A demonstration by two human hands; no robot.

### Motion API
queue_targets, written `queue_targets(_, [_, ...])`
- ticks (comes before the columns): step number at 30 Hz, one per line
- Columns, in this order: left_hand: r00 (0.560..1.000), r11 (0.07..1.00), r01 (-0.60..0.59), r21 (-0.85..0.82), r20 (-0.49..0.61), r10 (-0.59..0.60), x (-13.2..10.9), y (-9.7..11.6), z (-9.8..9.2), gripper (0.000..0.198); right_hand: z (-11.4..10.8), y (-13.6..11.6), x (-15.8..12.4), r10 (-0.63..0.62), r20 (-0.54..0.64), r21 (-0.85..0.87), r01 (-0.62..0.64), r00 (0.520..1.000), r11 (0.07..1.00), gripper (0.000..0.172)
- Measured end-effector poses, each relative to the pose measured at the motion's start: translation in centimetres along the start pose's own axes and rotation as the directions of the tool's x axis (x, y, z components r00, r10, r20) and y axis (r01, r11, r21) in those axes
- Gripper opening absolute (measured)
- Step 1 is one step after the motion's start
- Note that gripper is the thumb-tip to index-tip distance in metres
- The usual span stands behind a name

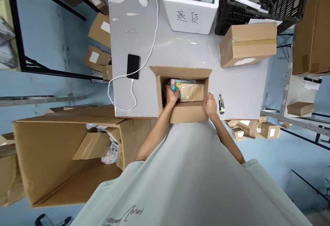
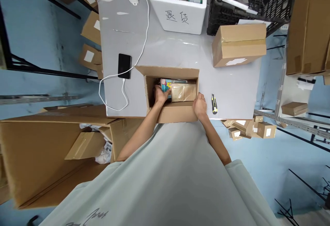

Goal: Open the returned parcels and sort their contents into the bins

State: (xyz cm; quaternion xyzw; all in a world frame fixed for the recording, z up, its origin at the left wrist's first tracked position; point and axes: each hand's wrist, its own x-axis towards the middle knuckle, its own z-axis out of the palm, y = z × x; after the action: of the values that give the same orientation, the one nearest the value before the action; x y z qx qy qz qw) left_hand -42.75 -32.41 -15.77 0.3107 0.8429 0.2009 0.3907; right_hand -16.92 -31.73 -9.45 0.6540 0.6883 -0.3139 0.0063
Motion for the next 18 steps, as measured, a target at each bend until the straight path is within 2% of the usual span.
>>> queue_targets(3, [0.998,0.984,0.065,-0.163,0.004,-0.065,-0.2,1.0,-0.1,0.054,-0.1,-0.2,0.0,0.002,0.014,-0.013,-0.001,1.000,1.000,0.044])
queue_targets(7, [0.993,0.914,0.056,-0.403,0.117,-0.010,-0.9,2.3,0.1,0.050,-0.2,-0.4,0.2,0.019,0.031,-0.031,-0.018,0.999,0.999,0.043])
queue_targets(10, [0.985,0.923,0.097,-0.371,0.171,-0.035,-1.0,3.1,0.5,0.047,-0.1,-0.4,0.5,0.012,0.021,-0.032,-0.011,1.000,0.999,0.042])
queue_targets(14, [0.987,0.953,0.115,-0.282,0.143,-0.077,-1.1,4.2,0.3,0.038,0.0,-0.2,0.7,-0.009,-0.010,-0.009,0.009,1.000,1.000,0.043])
queue_targets(18, [0.997,0.993,-0.025,-0.115,0.068,0.033,-3.0,5.7,-2.1,0.037,-0.2,-0.1,0.7,0.004,0.003,-0.035,-0.004,1.000,0.999,0.041])
